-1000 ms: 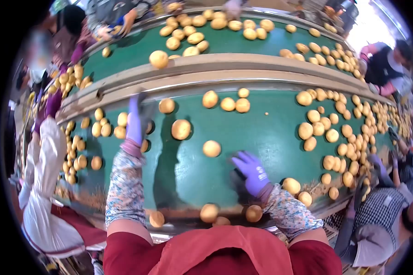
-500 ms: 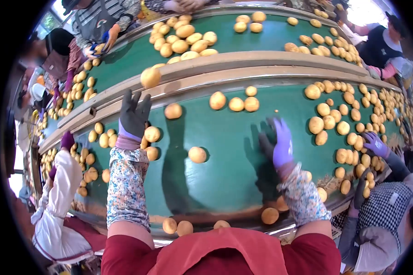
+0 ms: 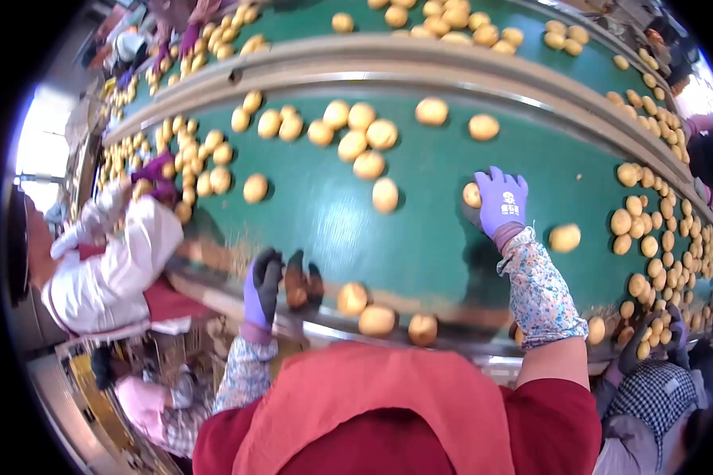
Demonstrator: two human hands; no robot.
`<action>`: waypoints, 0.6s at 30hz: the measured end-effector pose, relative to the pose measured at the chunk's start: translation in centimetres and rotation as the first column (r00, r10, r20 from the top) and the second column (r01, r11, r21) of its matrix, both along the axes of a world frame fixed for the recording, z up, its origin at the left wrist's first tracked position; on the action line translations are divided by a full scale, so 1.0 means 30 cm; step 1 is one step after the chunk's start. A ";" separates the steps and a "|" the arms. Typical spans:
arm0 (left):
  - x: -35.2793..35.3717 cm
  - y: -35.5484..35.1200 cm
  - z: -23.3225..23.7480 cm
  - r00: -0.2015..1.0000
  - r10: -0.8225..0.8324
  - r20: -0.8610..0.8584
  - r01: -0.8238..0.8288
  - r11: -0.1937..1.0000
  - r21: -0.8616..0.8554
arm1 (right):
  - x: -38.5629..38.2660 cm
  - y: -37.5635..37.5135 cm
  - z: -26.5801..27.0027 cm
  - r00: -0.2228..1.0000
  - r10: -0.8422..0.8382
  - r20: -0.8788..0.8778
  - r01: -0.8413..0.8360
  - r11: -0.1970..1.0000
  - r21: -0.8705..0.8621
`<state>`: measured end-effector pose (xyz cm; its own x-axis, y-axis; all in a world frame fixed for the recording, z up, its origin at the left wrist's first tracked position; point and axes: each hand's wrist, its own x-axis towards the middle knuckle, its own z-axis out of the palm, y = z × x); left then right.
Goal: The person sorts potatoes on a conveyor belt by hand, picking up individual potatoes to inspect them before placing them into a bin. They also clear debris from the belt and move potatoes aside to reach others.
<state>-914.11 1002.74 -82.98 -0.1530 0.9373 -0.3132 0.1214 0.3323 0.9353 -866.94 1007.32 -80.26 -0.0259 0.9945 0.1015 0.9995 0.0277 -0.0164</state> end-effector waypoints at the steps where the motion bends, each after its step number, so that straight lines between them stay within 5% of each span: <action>1: -0.015 -0.002 0.047 0.998 -0.049 -0.034 0.051 0.997 0.066 | -0.054 -0.065 -0.033 0.996 0.074 -0.048 -0.076 0.997 -0.031; 2: -0.034 0.003 0.087 1.000 -0.027 -0.002 0.027 0.995 0.095 | -0.114 -0.114 -0.058 0.985 0.142 -0.101 -0.147 0.988 -0.044; 4: -0.079 0.018 0.128 0.998 0.036 0.060 -0.045 0.988 0.145 | -0.262 -0.257 0.059 0.810 0.143 -0.569 -0.187 0.982 -0.019; 5: -0.120 0.025 0.127 1.000 -0.007 -0.002 0.007 0.977 0.212 | -0.340 -0.335 0.158 0.664 0.108 -0.740 -0.180 0.983 -0.018; 7: -0.171 0.020 0.149 0.980 -0.115 -0.165 0.138 0.981 0.140 | -0.409 -0.521 0.253 0.195 -0.287 -0.938 -0.052 0.952 -0.302; 9: -0.200 0.007 0.117 0.850 -0.342 -0.402 0.414 0.904 0.105 | -0.402 -0.707 0.272 -0.354 -0.424 -0.833 -0.170 0.906 -0.389; 11: -0.144 -0.015 0.191 0.667 -0.594 -0.449 0.638 0.767 -0.067 | -0.398 -0.923 0.195 -0.586 -0.333 -0.739 -0.200 0.943 -0.267; 14: -0.117 -0.061 0.025 0.330 -0.645 -0.689 0.849 0.522 -0.082 | -0.436 -1.171 0.071 -0.726 -0.426 -0.540 -0.233 0.891 -0.390; 15: -0.104 -0.054 -0.007 0.292 -0.666 -0.686 0.851 0.508 -0.131 | -0.446 -1.239 0.024 -0.752 -0.462 -0.470 -0.227 0.851 -0.473; 18: -0.064 -0.021 -0.011 0.356 -0.686 -0.634 0.873 0.486 -0.035 | -0.494 -1.426 -0.294 -0.849 -0.301 -0.434 0.166 0.628 -0.760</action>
<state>-916.04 1002.12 -83.30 0.6599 0.7300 -0.1781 0.6443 -0.4278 0.6339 -881.76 964.55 -89.08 0.2382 0.5596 -0.7938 -0.8522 -0.2717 -0.4472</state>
